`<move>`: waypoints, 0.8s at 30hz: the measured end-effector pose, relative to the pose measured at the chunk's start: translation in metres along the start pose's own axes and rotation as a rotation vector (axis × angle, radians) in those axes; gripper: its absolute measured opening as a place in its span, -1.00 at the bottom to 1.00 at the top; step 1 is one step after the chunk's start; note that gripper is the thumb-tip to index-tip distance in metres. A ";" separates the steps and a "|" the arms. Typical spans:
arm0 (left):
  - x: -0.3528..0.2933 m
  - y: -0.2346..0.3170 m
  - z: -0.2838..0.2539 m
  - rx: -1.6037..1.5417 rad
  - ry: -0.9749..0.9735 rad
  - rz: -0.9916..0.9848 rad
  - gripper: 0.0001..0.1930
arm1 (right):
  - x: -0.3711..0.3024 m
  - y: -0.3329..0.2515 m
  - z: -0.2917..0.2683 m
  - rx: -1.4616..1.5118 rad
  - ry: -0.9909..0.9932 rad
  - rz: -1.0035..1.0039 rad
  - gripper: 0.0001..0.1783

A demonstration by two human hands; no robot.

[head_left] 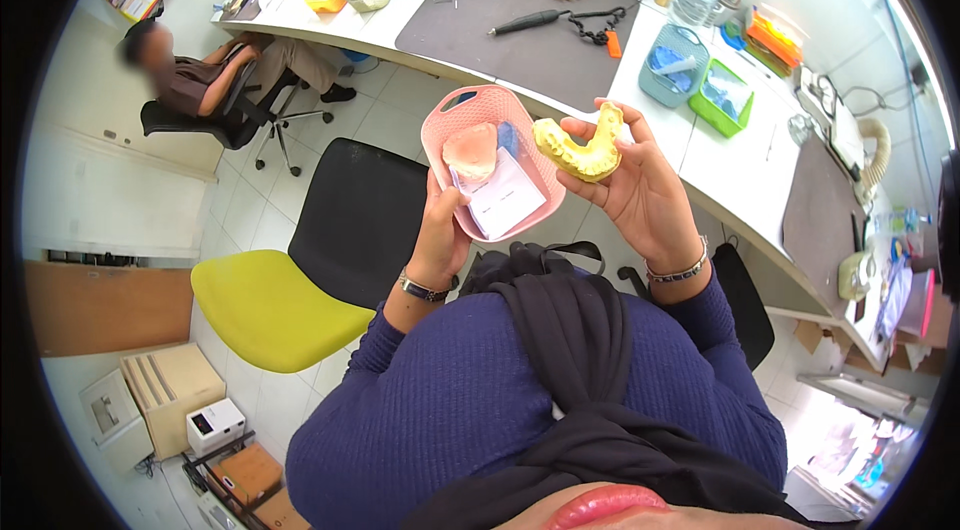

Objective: The person takes dental impressions from a basket and uses a marker to write a name on the mandibular models.

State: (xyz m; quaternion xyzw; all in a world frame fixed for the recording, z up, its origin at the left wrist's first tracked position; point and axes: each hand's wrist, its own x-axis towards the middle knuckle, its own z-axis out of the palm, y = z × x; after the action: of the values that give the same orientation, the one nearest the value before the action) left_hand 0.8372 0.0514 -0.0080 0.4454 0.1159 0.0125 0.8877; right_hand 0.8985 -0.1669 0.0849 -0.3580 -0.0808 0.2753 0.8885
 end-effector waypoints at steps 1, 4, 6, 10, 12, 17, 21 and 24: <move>0.012 -0.003 -0.006 0.013 0.030 0.004 -0.33 | 0.008 -0.003 -0.003 0.021 -0.001 0.008 -0.58; 0.042 0.007 -0.016 -0.031 0.074 -0.113 -0.41 | 0.033 -0.007 -0.014 0.048 0.020 0.012 -0.58; 0.071 0.010 -0.031 -0.021 0.096 -0.098 -0.46 | 0.048 -0.008 -0.021 0.046 0.058 0.002 -0.58; 0.144 0.023 -0.058 0.008 0.139 -0.138 -0.44 | 0.082 -0.013 -0.030 0.030 0.143 -0.049 -0.57; 0.187 0.030 -0.067 0.050 0.180 -0.131 -0.45 | 0.103 -0.015 -0.034 0.035 0.191 -0.095 -0.57; 0.286 0.051 -0.088 0.004 0.164 -0.031 -0.55 | 0.161 -0.009 -0.033 0.043 0.301 -0.172 -0.54; 0.342 0.055 -0.105 0.014 0.318 0.012 -0.56 | 0.195 0.002 -0.029 0.053 0.359 -0.186 -0.52; 0.375 0.055 -0.115 -0.021 0.341 0.036 -0.55 | 0.218 0.008 -0.024 0.062 0.401 -0.193 -0.53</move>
State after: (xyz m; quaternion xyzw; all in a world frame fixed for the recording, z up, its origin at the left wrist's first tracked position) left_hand 1.1816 0.2224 -0.1036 0.4297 0.2566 0.1049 0.8594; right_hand 1.0848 -0.0570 0.0503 -0.3689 0.0722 0.1148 0.9195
